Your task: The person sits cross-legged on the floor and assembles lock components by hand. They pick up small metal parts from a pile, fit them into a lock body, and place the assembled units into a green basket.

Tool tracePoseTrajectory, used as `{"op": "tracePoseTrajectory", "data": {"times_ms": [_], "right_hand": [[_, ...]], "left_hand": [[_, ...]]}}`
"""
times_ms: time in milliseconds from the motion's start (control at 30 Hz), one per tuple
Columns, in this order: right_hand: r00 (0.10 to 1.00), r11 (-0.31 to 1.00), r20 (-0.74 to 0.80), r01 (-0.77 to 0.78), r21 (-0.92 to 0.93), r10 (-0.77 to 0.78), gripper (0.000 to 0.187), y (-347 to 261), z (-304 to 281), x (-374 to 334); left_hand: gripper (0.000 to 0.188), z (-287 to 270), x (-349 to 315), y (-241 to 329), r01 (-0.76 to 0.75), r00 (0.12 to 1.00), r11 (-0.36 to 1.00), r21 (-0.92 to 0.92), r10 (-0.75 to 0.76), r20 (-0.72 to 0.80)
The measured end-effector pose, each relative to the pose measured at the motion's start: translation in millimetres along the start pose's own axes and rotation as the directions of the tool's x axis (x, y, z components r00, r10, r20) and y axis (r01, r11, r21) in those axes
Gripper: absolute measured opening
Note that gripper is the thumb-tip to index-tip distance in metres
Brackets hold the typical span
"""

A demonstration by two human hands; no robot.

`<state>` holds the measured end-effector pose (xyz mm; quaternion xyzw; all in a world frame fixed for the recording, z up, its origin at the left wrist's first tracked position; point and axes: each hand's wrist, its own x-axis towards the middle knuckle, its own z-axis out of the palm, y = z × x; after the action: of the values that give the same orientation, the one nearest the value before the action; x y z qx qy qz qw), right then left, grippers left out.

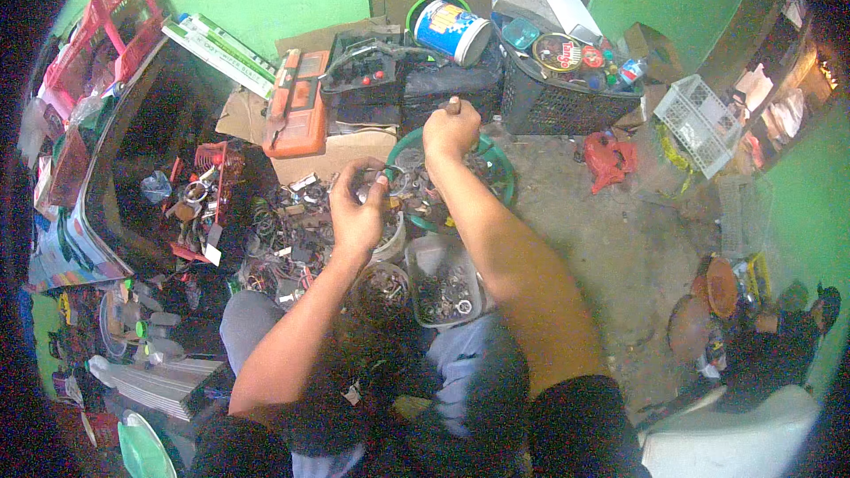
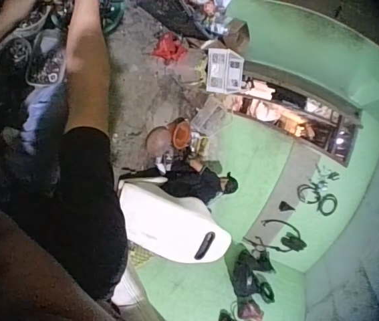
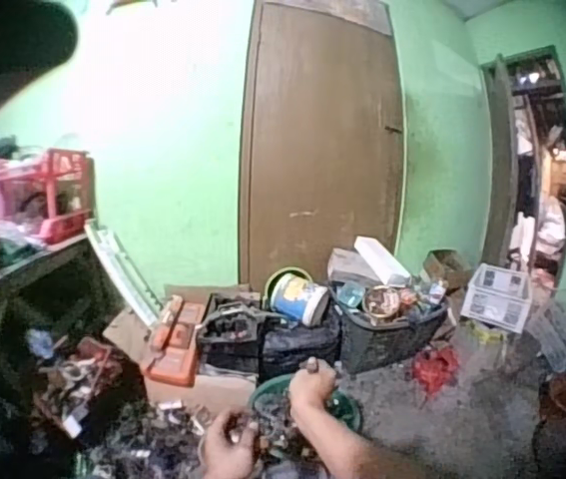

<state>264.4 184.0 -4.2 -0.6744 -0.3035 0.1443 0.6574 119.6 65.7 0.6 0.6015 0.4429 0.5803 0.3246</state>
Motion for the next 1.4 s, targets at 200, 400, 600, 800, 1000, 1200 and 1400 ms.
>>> {"op": "tracePoseTrajectory", "data": {"times_ms": [200, 400, 600, 800, 1000, 1200, 1400], "right_hand": [[0.884, 0.810, 0.396, -0.415, 0.415, 0.249, 0.024, -58.3, -35.2, -30.8], [0.710, 0.600, 0.703, -0.582, 0.549, 0.046, 0.021, -84.4, -50.9, -42.8], [0.696, 0.828, 0.688, -0.251, 0.502, -0.206, 0.026, -105.1, -53.1, -72.4], [0.797, 0.803, 0.532, -0.104, 0.587, -0.285, 0.024, -116.3, -47.0, -91.9], [0.807, 0.857, 0.441, 0.149, 0.493, -0.393, 0.020, -102.8, -38.1, -98.0], [0.742, 0.870, 0.578, 0.013, 0.494, -0.340, 0.027, -122.0, -47.4, -106.0], [0.688, 0.479, 0.723, -0.614, 0.628, -0.066, 0.047, -129.6, -46.3, -96.9]], "left_hand": [[0.026, -19.4, 12.9, -11.4, 0.222, 0.963, 0.975, -0.021, -0.222, -0.151], [0.023, -30.3, 19.3, -18.2, 0.254, 0.943, 0.964, -0.079, -0.265, -0.201], [0.020, -37.8, 19.1, -10.9, 0.268, 0.932, 0.962, -0.059, -0.274, -0.237], [0.026, -41.2, 13.5, -4.1, 0.130, 0.972, 0.981, 0.146, -0.098, -0.212], [0.033, -42.3, 7.7, 9.3, 0.202, 0.972, 0.974, 0.102, -0.187, -0.141], [0.040, -45.3, 3.4, 27.9, 0.228, 0.974, 0.967, 0.110, -0.227, -0.023], [0.042, -45.4, -3.7, 30.7, 0.115, 0.991, 0.987, 0.115, -0.122, 0.047]]}}
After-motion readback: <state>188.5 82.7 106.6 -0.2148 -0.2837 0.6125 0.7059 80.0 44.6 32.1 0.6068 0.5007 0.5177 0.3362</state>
